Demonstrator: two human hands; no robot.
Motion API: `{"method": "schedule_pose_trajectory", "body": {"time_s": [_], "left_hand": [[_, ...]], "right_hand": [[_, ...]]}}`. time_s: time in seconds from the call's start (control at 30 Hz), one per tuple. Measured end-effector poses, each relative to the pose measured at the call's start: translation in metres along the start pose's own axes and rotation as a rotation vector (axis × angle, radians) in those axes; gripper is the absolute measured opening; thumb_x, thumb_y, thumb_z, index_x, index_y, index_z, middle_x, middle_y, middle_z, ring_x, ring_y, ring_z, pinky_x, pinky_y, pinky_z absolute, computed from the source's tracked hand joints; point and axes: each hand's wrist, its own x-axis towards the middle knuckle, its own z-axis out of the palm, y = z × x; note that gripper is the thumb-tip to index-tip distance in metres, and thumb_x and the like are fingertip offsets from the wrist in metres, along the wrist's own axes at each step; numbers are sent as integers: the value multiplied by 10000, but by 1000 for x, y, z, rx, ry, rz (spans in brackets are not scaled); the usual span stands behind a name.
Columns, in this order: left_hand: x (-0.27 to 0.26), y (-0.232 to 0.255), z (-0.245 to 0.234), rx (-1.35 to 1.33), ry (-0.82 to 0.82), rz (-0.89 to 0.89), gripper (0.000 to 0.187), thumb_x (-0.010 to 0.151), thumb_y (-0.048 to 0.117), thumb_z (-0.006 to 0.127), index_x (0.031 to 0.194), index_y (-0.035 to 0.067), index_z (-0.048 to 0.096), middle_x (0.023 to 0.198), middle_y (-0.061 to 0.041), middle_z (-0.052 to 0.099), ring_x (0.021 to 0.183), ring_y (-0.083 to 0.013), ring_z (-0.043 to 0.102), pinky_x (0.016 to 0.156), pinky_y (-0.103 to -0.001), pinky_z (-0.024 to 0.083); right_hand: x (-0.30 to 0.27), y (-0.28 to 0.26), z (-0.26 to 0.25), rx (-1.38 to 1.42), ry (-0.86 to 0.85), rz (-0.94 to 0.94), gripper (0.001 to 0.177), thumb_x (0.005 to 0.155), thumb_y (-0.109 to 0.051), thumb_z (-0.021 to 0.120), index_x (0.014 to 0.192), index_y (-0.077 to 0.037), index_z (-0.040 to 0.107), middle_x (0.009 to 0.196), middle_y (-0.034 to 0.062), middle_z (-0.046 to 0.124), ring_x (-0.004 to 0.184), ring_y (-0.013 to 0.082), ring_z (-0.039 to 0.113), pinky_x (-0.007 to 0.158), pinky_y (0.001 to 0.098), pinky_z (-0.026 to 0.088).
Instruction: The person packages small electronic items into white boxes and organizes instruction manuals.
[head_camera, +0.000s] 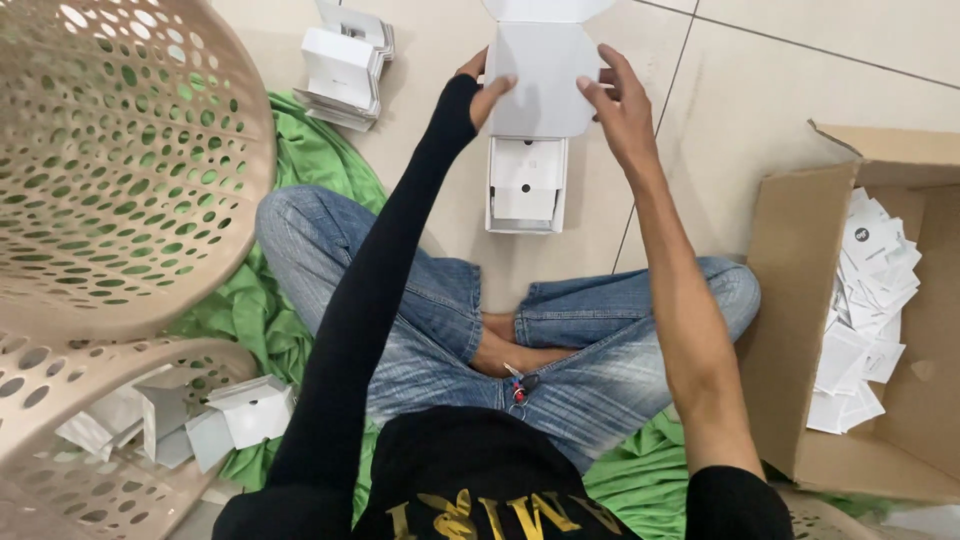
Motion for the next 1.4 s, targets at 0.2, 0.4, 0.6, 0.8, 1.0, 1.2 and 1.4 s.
{"method": "schedule_pose_trajectory", "body": {"time_s": [0.2,0.4,0.6,0.8,1.0,1.2,1.4], "left_hand": [[-121,25,20,186,79,152,718,920,65,575,1594,97,328,1476,-249,575,1364,-390,586,1119,-427,502],[-132,-9,56,92,210,329,796,966,-55,633,1634,159,256,1604,-274,424,1486,-416,441,1205,-457,414],[-136,0,70,50,221,211,952,822,-144,597,1641,150,210,1614,-240,393,1489,-381,421,1210,-442,395],[-134,-15,82,5,291,381,912,846,-133,488,1663,97,154,1668,-249,321,1552,-389,356,1271,-445,331],[-138,-13,49,204,72,456,1068,782,45,763,1618,107,100,1639,-314,183,1520,-461,235,1218,-479,286],[-151,-29,18,906,-662,141,1325,673,151,855,1628,368,-38,1652,-241,167,1467,-403,341,1114,-447,457],[-107,37,48,835,-569,304,1183,698,31,704,1663,261,59,1447,-176,527,1217,-335,608,921,-398,579]], "right_hand": [[-97,8,30,-346,39,-335,556,953,-67,655,1447,-41,402,1293,262,579,1070,398,707,704,400,683],[-121,-8,44,-456,99,-374,693,976,31,554,1574,-142,250,1107,250,692,935,460,698,705,510,564],[-122,-10,37,-496,50,-175,755,925,28,533,1584,-182,230,996,236,695,822,427,708,668,504,560],[-126,-3,45,-535,68,-159,725,990,-38,537,1607,-162,179,932,231,696,809,429,703,674,501,563],[-140,-2,29,-532,3,-401,866,862,-69,643,1615,-180,230,1424,260,553,1242,467,589,943,517,545],[-158,29,-31,-945,-473,-151,834,878,-160,616,1607,-302,237,1687,62,254,1309,339,560,951,447,559],[-177,-5,-66,-302,394,-97,415,1009,-2,465,1343,-141,668,1431,78,629,1134,273,690,937,395,588]]}}
